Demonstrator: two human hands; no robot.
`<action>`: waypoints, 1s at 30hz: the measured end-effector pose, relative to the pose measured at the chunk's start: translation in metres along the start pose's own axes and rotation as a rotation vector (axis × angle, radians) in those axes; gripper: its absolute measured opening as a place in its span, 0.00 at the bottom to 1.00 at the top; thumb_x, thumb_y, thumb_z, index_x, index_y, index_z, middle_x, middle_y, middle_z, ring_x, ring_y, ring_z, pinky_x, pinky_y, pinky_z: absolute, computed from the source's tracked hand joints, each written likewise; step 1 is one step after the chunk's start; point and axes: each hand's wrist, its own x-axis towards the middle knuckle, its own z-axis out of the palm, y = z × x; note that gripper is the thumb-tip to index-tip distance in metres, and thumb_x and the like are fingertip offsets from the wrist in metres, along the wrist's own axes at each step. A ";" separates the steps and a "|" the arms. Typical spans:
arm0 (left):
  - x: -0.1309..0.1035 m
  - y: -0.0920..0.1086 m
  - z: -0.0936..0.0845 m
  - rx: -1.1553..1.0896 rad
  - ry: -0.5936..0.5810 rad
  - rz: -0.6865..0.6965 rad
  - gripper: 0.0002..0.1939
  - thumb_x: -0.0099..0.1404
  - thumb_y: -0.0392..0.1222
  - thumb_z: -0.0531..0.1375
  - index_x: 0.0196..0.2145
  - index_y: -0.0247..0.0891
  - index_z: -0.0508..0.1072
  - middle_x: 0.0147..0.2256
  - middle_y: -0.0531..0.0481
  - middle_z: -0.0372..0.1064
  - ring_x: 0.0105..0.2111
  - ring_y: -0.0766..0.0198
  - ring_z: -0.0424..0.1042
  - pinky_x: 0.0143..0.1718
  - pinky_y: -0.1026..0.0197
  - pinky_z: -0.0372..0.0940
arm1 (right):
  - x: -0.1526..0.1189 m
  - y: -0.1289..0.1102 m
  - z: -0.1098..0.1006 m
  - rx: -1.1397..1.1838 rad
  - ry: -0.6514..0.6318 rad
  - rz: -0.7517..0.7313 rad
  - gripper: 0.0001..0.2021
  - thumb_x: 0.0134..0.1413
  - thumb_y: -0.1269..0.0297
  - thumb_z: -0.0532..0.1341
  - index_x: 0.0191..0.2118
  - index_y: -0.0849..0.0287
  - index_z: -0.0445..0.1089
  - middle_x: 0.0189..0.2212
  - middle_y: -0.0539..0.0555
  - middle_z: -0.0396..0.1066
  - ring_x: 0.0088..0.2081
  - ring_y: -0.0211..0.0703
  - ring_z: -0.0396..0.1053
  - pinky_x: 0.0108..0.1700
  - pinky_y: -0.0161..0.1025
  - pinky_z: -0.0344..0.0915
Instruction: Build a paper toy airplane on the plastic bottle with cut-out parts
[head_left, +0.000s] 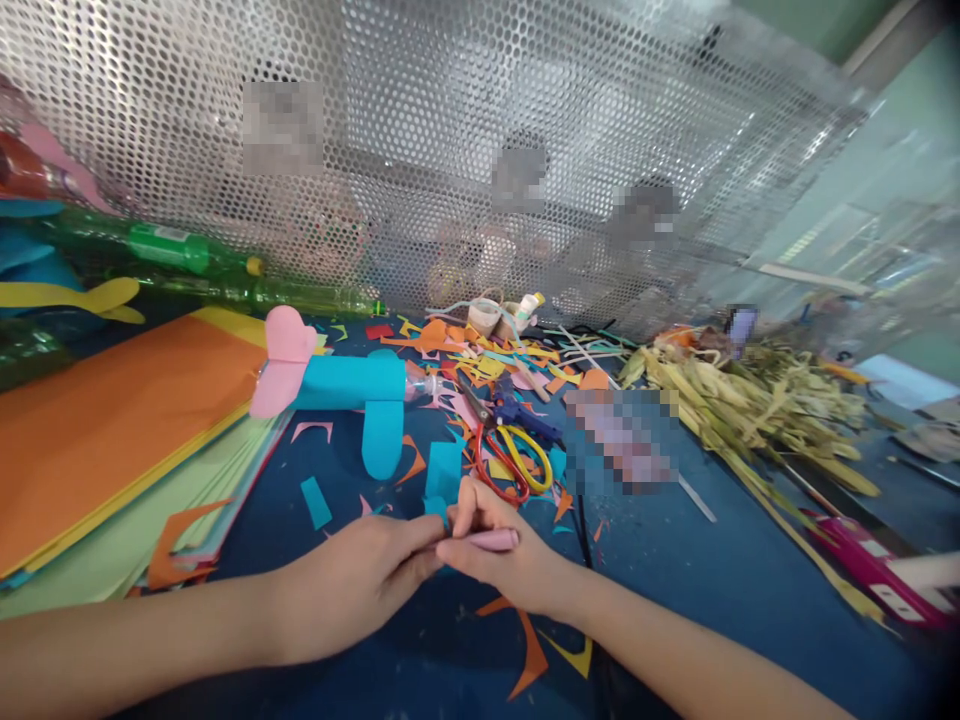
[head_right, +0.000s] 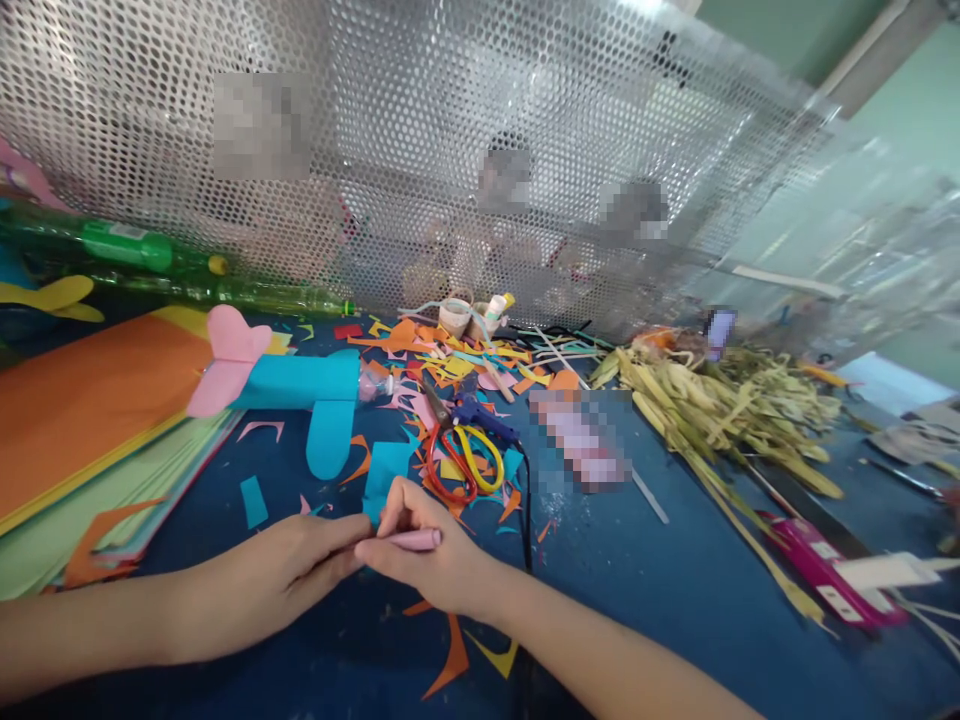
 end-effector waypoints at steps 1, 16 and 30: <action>0.000 0.000 -0.001 -0.013 -0.003 0.002 0.14 0.70 0.42 0.42 0.36 0.40 0.66 0.27 0.55 0.66 0.26 0.68 0.65 0.27 0.67 0.55 | 0.000 -0.001 0.000 0.003 0.000 -0.003 0.13 0.53 0.58 0.61 0.30 0.56 0.55 0.22 0.42 0.52 0.23 0.32 0.48 0.26 0.33 0.47; -0.007 0.011 -0.003 -0.376 -0.191 -0.161 0.18 0.67 0.54 0.46 0.35 0.36 0.65 0.24 0.57 0.48 0.23 0.70 0.49 0.22 0.68 0.49 | -0.008 -0.008 0.007 0.089 -0.099 -0.027 0.13 0.51 0.61 0.63 0.31 0.56 0.55 0.22 0.42 0.53 0.22 0.31 0.48 0.24 0.32 0.46; -0.007 -0.006 -0.013 0.133 0.243 -0.065 0.14 0.70 0.39 0.41 0.44 0.39 0.64 0.26 0.53 0.64 0.24 0.67 0.65 0.26 0.66 0.59 | 0.011 -0.003 -0.014 0.374 0.647 -0.145 0.12 0.58 0.60 0.48 0.25 0.56 0.58 0.07 0.41 0.50 0.12 0.32 0.45 0.18 0.32 0.45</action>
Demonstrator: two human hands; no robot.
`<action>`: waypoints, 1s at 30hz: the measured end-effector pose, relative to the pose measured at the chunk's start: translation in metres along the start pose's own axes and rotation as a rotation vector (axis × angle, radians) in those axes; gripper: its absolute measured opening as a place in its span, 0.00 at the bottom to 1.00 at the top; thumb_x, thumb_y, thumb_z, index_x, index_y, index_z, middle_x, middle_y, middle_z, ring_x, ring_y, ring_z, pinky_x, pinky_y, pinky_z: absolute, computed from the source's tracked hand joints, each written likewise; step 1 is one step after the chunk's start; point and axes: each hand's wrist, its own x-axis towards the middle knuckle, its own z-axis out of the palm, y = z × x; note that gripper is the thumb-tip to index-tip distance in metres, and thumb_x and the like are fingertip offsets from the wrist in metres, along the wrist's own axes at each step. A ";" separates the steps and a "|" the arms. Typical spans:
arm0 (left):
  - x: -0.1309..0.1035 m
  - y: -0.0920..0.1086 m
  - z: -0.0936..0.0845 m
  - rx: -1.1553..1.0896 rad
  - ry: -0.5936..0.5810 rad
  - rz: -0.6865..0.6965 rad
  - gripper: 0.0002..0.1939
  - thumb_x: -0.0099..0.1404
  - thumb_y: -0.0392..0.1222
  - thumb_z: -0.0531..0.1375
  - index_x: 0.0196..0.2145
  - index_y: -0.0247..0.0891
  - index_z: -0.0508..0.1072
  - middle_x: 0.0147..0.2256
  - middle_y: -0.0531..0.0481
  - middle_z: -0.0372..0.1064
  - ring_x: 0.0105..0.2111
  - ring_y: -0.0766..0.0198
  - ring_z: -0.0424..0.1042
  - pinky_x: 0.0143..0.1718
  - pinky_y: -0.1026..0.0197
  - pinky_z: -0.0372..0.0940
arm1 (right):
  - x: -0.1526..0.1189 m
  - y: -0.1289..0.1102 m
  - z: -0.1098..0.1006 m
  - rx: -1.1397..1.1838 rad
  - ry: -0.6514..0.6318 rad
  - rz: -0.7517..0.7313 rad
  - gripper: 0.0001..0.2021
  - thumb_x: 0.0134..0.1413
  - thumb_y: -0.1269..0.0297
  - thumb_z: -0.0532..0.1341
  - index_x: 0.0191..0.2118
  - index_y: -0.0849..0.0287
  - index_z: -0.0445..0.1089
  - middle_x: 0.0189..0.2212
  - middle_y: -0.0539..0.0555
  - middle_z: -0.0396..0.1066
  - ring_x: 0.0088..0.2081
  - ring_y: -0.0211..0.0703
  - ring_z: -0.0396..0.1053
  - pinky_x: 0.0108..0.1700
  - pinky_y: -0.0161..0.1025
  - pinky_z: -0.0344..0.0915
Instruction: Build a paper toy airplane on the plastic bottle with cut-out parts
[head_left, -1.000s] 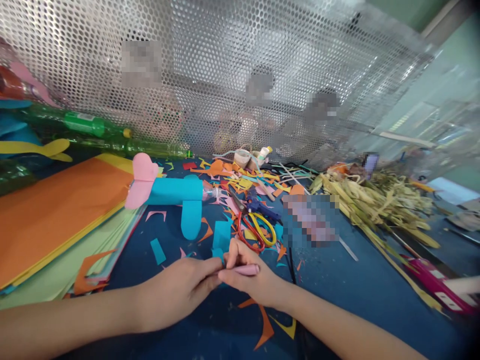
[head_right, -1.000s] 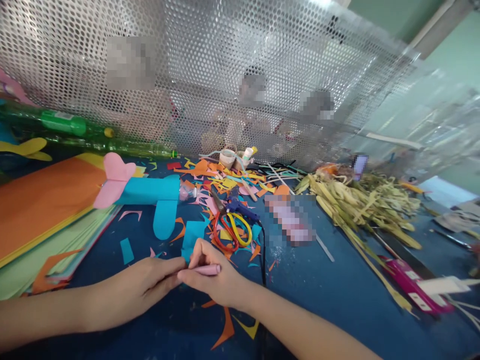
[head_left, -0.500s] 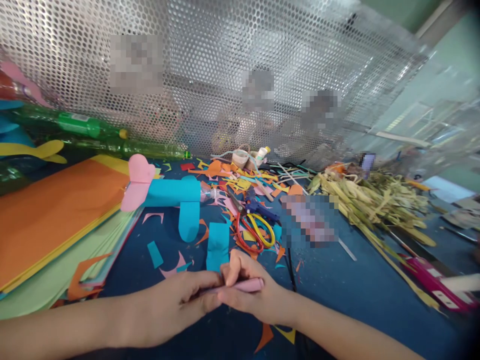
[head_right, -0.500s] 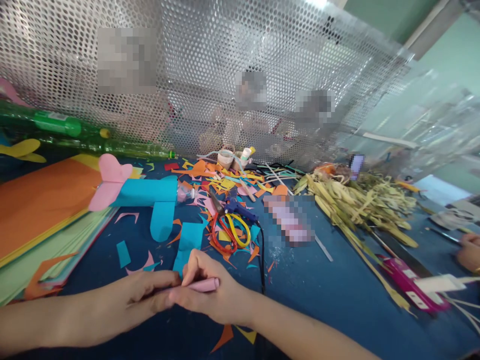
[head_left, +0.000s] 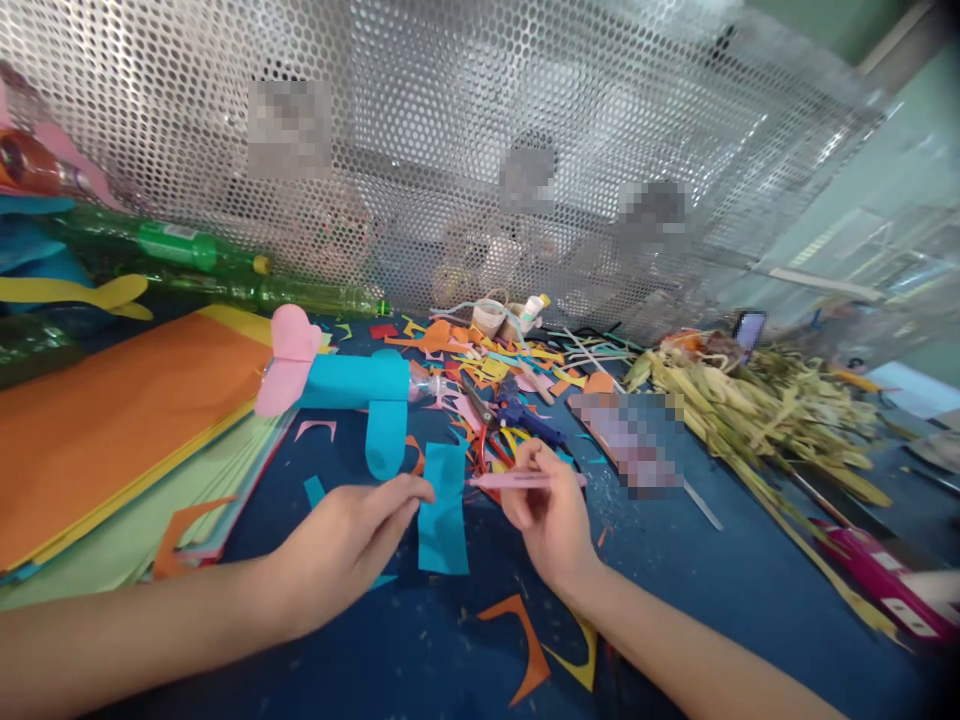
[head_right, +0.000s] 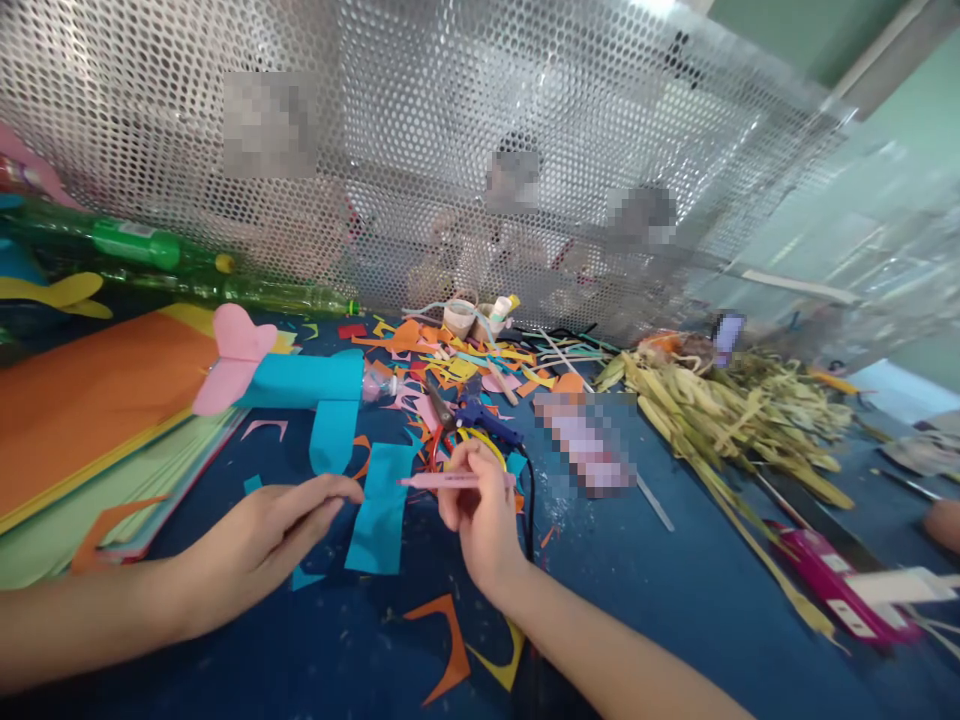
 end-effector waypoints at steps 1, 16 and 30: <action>0.000 -0.004 0.001 0.095 0.011 0.077 0.16 0.68 0.35 0.41 0.48 0.40 0.63 0.34 0.48 0.68 0.29 0.65 0.69 0.30 0.64 0.63 | 0.001 0.002 0.000 -0.050 0.004 0.013 0.13 0.59 0.59 0.48 0.27 0.56 0.60 0.08 0.43 0.55 0.13 0.33 0.50 0.18 0.32 0.48; -0.014 0.003 0.020 0.569 -0.219 0.182 0.27 0.63 0.46 0.52 0.59 0.49 0.55 0.58 0.37 0.53 0.44 0.46 0.68 0.40 0.39 0.66 | -0.010 0.004 0.004 -0.535 -0.249 -0.008 0.11 0.58 0.62 0.54 0.26 0.56 0.57 0.16 0.43 0.57 0.20 0.33 0.57 0.27 0.33 0.58; -0.014 0.000 0.023 0.543 -0.260 0.141 0.30 0.61 0.56 0.53 0.60 0.54 0.54 0.62 0.38 0.47 0.46 0.44 0.67 0.42 0.36 0.63 | -0.006 0.012 0.000 -0.752 -0.221 -0.056 0.14 0.56 0.64 0.57 0.22 0.55 0.52 0.13 0.41 0.53 0.17 0.33 0.54 0.26 0.34 0.62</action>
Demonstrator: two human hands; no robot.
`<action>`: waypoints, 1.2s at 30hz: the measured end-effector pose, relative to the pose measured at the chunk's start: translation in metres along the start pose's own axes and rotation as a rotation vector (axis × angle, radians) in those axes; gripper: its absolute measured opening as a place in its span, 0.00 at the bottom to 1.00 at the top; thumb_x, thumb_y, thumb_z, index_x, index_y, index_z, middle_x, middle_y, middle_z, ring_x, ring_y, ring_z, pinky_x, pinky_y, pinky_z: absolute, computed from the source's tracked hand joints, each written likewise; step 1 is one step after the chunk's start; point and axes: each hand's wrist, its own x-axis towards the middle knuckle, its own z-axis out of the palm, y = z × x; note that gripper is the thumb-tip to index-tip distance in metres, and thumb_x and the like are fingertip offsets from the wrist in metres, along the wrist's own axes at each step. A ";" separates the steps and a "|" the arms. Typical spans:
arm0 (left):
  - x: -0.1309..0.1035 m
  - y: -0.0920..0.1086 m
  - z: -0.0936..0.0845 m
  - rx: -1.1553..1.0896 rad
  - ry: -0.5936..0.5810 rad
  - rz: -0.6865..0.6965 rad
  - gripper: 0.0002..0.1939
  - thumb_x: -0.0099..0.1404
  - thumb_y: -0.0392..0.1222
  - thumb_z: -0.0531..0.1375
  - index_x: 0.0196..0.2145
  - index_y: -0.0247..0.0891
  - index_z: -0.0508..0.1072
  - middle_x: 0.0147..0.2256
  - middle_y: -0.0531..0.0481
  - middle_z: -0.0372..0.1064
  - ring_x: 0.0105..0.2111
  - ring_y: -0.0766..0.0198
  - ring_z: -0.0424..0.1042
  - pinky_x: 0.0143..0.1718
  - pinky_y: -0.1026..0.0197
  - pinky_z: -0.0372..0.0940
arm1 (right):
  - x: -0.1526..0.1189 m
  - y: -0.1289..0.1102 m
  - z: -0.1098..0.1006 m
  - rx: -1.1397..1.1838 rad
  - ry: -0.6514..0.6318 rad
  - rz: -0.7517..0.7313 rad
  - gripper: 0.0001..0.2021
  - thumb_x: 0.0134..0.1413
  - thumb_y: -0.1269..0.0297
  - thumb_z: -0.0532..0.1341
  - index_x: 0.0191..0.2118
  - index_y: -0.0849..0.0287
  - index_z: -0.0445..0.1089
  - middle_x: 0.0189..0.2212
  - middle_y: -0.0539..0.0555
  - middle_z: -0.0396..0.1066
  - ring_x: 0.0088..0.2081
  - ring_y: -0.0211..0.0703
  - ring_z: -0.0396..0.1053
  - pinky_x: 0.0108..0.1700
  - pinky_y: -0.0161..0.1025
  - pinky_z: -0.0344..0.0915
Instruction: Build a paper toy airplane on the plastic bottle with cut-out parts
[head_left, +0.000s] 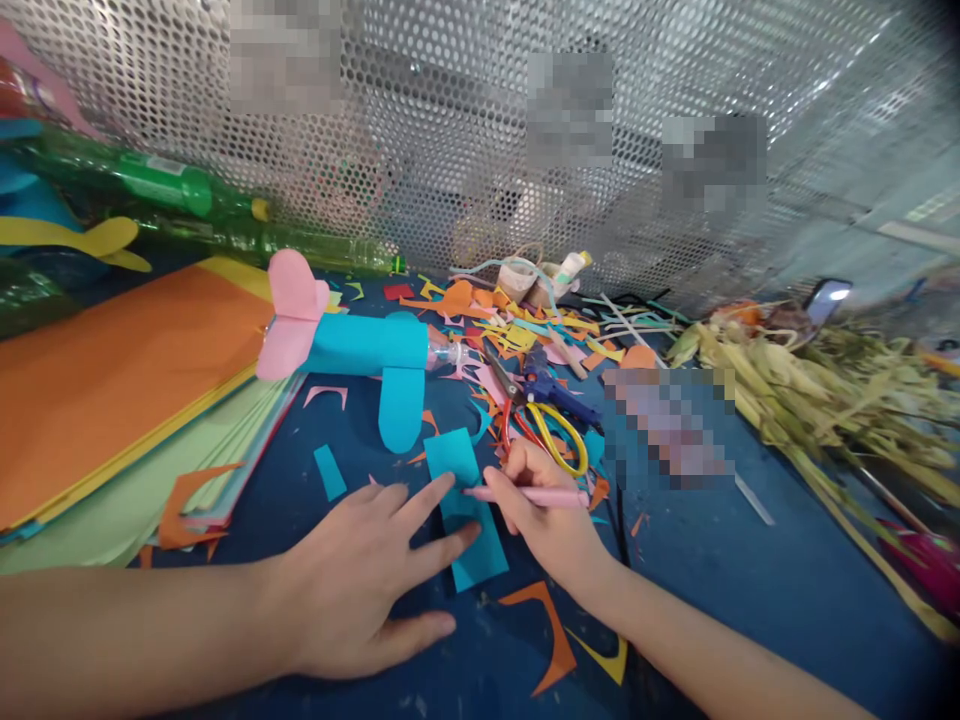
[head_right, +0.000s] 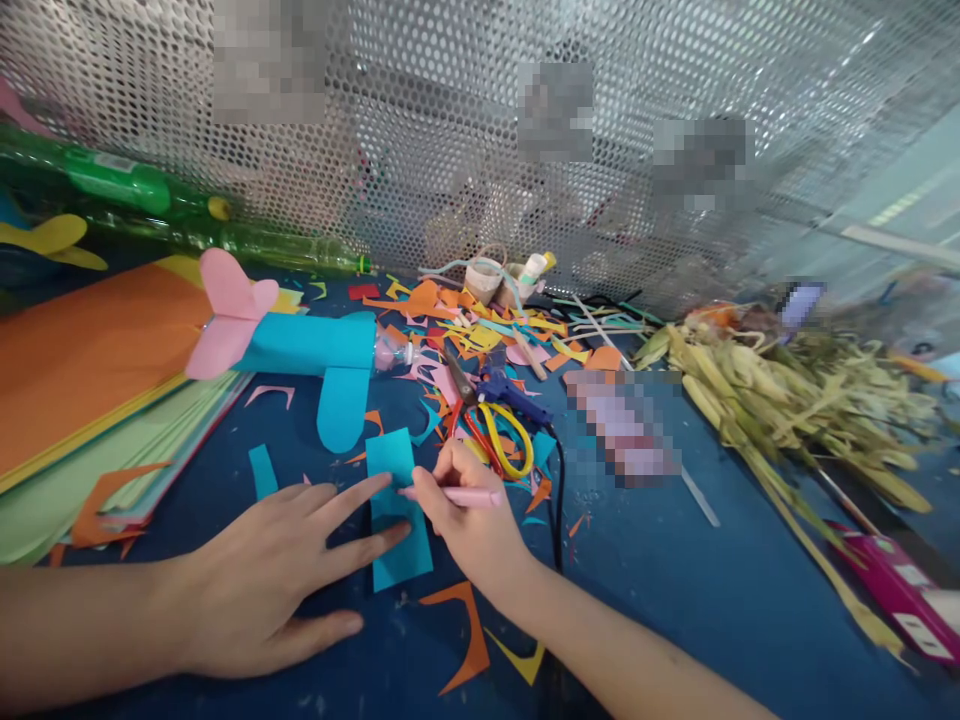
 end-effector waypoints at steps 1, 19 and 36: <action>0.000 0.000 0.000 -0.001 -0.001 0.001 0.30 0.61 0.56 0.52 0.60 0.54 0.53 0.62 0.38 0.47 0.45 0.44 0.67 0.42 0.36 0.63 | 0.000 0.001 0.000 -0.006 0.000 0.003 0.14 0.57 0.64 0.57 0.23 0.55 0.52 0.13 0.41 0.53 0.17 0.34 0.54 0.26 0.34 0.61; 0.000 0.000 0.000 0.010 0.003 0.002 0.30 0.61 0.58 0.53 0.60 0.55 0.53 0.61 0.38 0.47 0.44 0.45 0.67 0.41 0.38 0.63 | 0.000 0.001 0.001 -0.002 -0.022 0.013 0.14 0.56 0.62 0.57 0.23 0.55 0.53 0.15 0.42 0.52 0.18 0.34 0.53 0.27 0.35 0.62; 0.000 0.000 0.002 0.040 0.045 0.011 0.32 0.60 0.58 0.54 0.60 0.54 0.53 0.60 0.38 0.50 0.42 0.46 0.68 0.40 0.39 0.63 | -0.001 0.002 0.002 0.142 -0.149 0.072 0.13 0.55 0.61 0.58 0.25 0.54 0.54 0.12 0.40 0.55 0.16 0.32 0.56 0.29 0.37 0.66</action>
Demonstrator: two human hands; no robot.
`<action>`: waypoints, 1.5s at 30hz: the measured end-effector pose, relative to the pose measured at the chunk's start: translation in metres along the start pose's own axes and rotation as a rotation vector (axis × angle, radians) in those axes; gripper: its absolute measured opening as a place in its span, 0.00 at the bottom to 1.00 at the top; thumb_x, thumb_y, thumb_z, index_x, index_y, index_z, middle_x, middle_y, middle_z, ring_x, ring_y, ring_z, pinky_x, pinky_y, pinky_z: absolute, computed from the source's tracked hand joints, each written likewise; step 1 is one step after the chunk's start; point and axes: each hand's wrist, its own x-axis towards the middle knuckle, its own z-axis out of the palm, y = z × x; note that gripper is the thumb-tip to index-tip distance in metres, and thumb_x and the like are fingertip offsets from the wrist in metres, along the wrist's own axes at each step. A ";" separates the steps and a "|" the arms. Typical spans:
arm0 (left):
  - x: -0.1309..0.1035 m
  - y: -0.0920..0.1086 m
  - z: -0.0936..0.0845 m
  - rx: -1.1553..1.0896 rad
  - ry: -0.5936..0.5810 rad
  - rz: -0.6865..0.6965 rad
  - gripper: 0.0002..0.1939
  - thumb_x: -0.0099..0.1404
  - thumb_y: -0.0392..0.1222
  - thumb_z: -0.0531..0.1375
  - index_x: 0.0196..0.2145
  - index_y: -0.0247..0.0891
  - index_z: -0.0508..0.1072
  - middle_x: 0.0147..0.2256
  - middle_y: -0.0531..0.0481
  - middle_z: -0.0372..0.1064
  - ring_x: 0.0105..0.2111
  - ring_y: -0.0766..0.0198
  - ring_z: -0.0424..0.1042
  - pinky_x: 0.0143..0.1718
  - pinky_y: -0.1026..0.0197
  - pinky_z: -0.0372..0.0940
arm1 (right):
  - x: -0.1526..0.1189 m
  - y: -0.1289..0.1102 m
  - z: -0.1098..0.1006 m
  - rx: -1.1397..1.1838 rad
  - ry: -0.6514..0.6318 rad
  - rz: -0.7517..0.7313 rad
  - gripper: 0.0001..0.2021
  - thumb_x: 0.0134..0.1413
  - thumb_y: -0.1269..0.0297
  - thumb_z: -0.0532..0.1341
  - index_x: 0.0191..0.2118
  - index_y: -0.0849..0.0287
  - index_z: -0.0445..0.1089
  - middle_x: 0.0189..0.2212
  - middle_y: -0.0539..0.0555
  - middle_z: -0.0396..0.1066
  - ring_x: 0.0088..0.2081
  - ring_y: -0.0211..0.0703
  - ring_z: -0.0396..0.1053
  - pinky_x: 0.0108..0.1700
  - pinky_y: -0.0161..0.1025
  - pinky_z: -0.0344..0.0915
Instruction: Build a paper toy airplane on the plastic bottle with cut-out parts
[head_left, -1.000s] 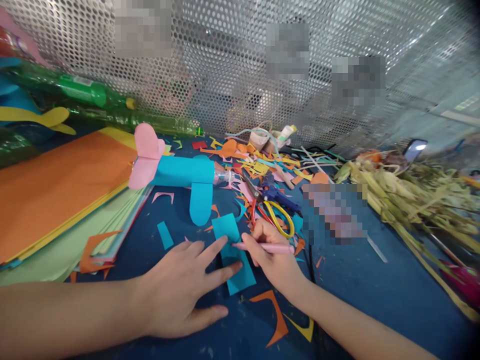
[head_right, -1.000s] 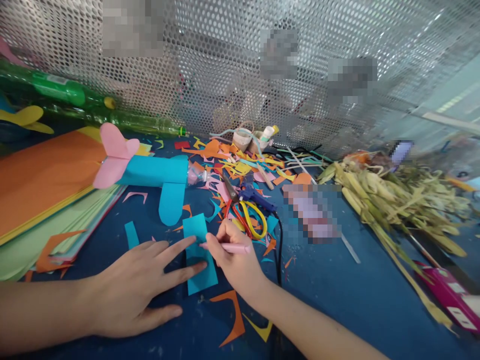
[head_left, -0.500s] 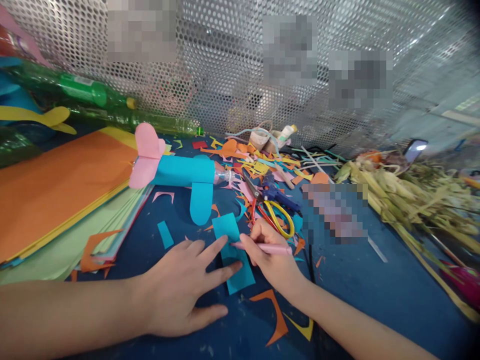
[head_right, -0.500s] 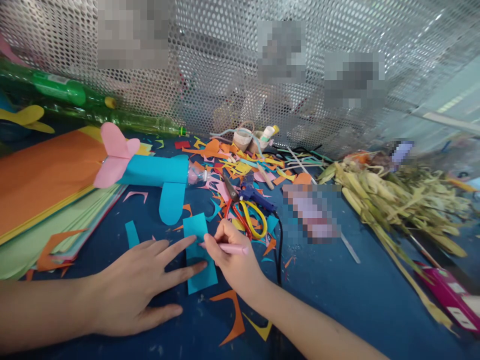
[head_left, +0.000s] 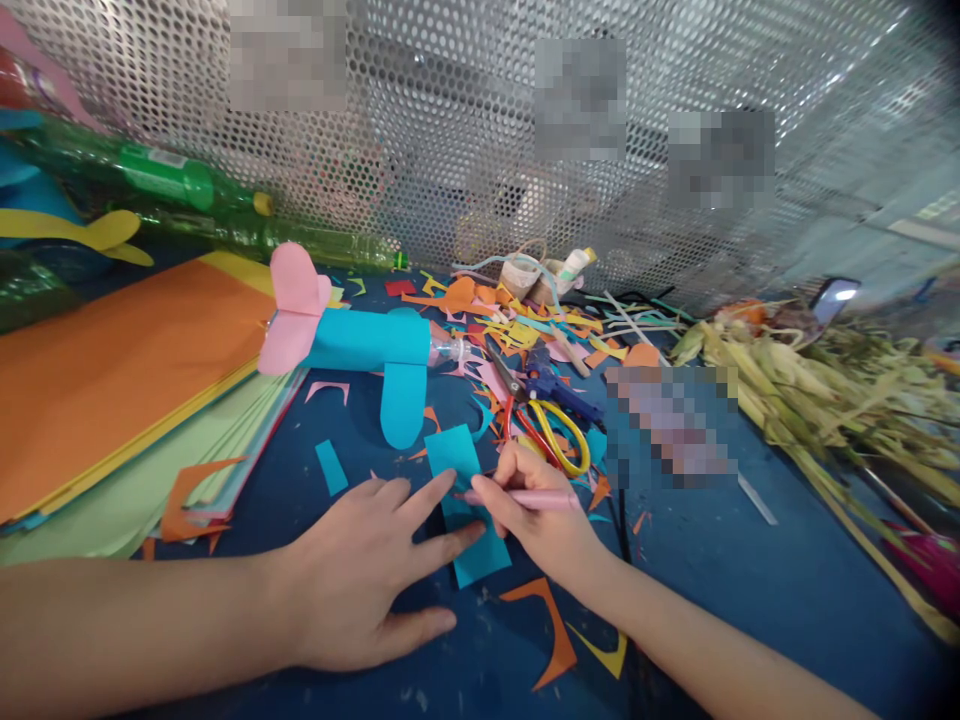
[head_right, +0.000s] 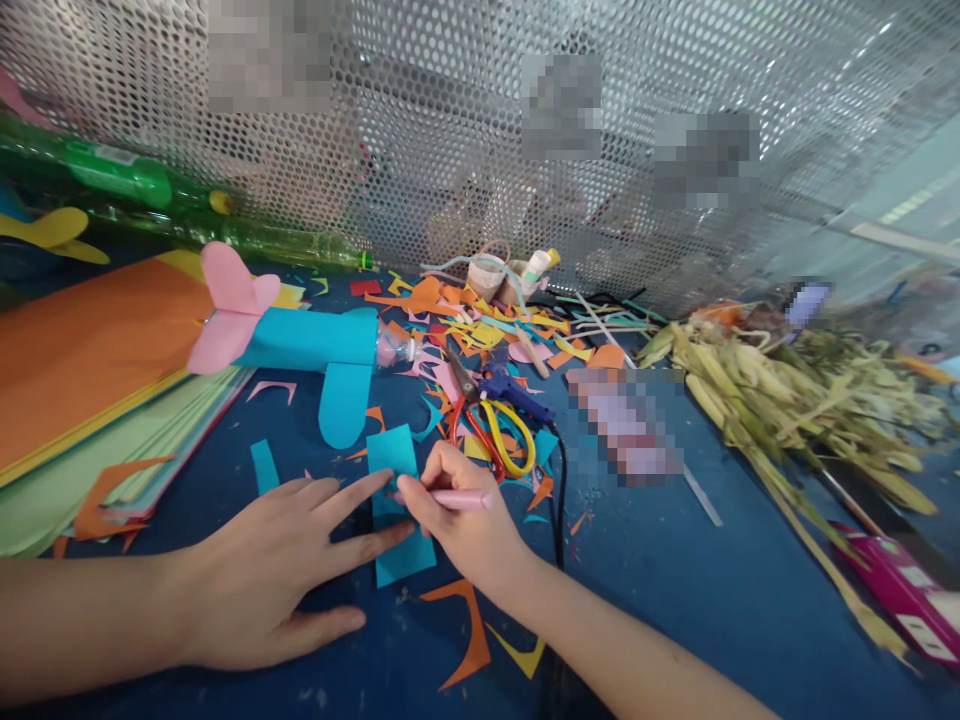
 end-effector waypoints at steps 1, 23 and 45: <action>0.000 0.000 0.000 0.000 0.002 -0.001 0.32 0.60 0.58 0.54 0.60 0.54 0.54 0.60 0.38 0.50 0.42 0.46 0.68 0.40 0.39 0.63 | 0.000 0.000 0.000 0.012 -0.008 0.000 0.13 0.55 0.61 0.58 0.25 0.54 0.54 0.12 0.40 0.56 0.16 0.32 0.56 0.30 0.37 0.67; 0.000 -0.001 -0.001 -0.041 -0.037 0.006 0.30 0.60 0.56 0.54 0.59 0.59 0.53 0.61 0.39 0.48 0.42 0.45 0.67 0.38 0.37 0.63 | 0.000 -0.004 -0.003 -0.133 0.141 -0.036 0.17 0.51 0.67 0.57 0.19 0.56 0.48 0.17 0.43 0.45 0.19 0.32 0.47 0.21 0.32 0.63; 0.001 -0.001 -0.002 -0.037 -0.044 0.006 0.30 0.60 0.57 0.54 0.59 0.59 0.53 0.61 0.37 0.47 0.43 0.45 0.68 0.39 0.36 0.63 | 0.003 -0.007 -0.002 -0.178 0.162 -0.084 0.15 0.56 0.64 0.56 0.22 0.55 0.52 0.14 0.41 0.52 0.18 0.33 0.55 0.29 0.34 0.64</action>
